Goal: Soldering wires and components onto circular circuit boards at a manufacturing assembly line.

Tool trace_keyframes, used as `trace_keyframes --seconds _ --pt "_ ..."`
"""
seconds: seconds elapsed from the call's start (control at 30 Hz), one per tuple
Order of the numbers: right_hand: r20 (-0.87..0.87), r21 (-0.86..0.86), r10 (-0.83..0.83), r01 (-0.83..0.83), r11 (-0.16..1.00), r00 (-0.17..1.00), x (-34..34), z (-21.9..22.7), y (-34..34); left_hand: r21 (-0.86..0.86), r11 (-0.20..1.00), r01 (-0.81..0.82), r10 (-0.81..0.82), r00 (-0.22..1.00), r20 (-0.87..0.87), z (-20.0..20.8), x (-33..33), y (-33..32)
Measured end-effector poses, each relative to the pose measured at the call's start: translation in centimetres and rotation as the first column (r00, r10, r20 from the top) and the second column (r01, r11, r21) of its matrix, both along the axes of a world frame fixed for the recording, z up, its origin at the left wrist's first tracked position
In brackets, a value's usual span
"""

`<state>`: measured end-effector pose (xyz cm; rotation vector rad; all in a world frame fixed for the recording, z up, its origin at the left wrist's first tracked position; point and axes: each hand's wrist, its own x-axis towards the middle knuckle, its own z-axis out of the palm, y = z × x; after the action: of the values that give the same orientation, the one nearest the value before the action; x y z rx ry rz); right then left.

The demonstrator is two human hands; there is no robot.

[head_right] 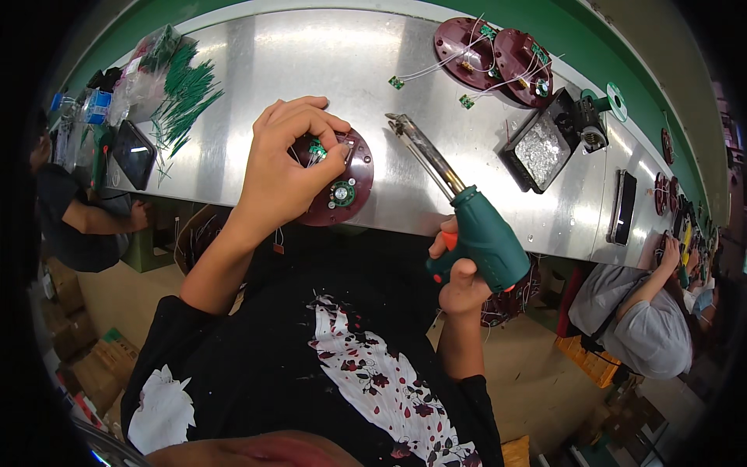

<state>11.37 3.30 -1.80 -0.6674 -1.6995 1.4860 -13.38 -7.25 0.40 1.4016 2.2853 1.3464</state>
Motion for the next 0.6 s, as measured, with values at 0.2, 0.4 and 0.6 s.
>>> trace_keyframes --seconds 0.2,0.4,0.6 --pt "0.027 -0.002 0.012 -0.012 1.0 1.0 -0.1 -0.4 -0.4 -0.026 1.0 0.015 -0.016 1.0 -0.016 0.1 -0.1 -0.1" --pt "0.044 0.025 -0.027 0.026 0.999 0.999 -0.4 -0.4 -0.6 -0.029 0.998 0.051 -0.053 0.995 -0.079 0.5 -0.6 -0.2" --pt "0.007 0.001 -0.047 0.047 0.999 0.999 0.1 -0.3 0.0 0.073 0.994 0.081 -0.08 0.997 -0.018 3.8 -0.3 -1.2"
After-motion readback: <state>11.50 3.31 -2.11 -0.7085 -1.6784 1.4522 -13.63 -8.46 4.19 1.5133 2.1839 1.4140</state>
